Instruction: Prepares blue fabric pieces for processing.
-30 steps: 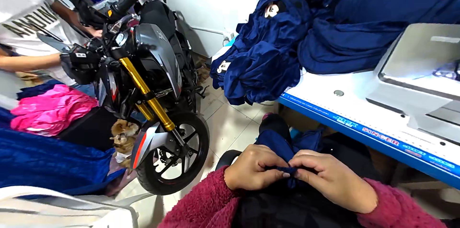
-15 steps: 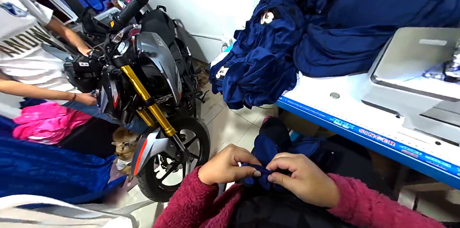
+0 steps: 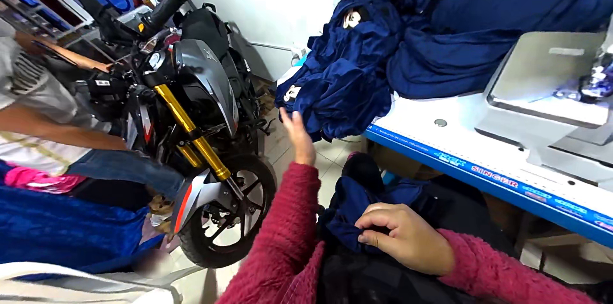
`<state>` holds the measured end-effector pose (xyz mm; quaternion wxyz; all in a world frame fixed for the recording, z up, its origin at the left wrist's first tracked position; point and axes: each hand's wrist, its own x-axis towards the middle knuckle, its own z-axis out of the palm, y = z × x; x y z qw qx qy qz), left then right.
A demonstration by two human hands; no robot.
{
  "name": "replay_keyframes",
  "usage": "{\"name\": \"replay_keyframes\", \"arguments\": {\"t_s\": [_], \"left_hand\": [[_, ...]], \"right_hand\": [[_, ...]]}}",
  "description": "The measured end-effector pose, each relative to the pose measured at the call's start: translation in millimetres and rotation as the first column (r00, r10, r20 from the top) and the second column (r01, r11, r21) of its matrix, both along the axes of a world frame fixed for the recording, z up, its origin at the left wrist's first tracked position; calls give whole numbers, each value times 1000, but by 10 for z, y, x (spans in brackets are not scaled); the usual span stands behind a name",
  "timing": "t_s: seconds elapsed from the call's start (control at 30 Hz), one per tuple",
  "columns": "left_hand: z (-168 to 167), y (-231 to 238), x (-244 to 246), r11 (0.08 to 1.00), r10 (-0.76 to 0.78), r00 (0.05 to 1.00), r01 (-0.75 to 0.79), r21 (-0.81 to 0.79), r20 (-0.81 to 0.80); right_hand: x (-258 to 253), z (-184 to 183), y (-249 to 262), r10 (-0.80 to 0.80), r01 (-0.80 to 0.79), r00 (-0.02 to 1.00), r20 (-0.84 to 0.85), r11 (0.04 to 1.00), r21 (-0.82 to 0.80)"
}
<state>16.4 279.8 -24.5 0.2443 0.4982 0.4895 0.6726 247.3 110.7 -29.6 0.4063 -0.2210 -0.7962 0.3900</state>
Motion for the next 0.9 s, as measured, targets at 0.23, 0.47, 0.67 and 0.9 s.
{"name": "replay_keyframes", "arguments": {"t_s": [0.23,0.47,0.67,0.9], "left_hand": [[42,-18,184,999,-48,997,48,8,64],[-106,-79,-299,993,77,996,-74,-93,37],[-147,-212,-372,990,66,998,-65,-122,0],[-581,-587,-58,953,-58,995,81,-290,87]], "right_hand": [[65,-24,34,0,0,1000,-9,1000,3],[86,-63,-3,10,-9,1000,-27,1000,14],[50,-103,27,13,-11,999,-39,999,52],[43,-138,40,19,-17,999,-34,998,55]]}}
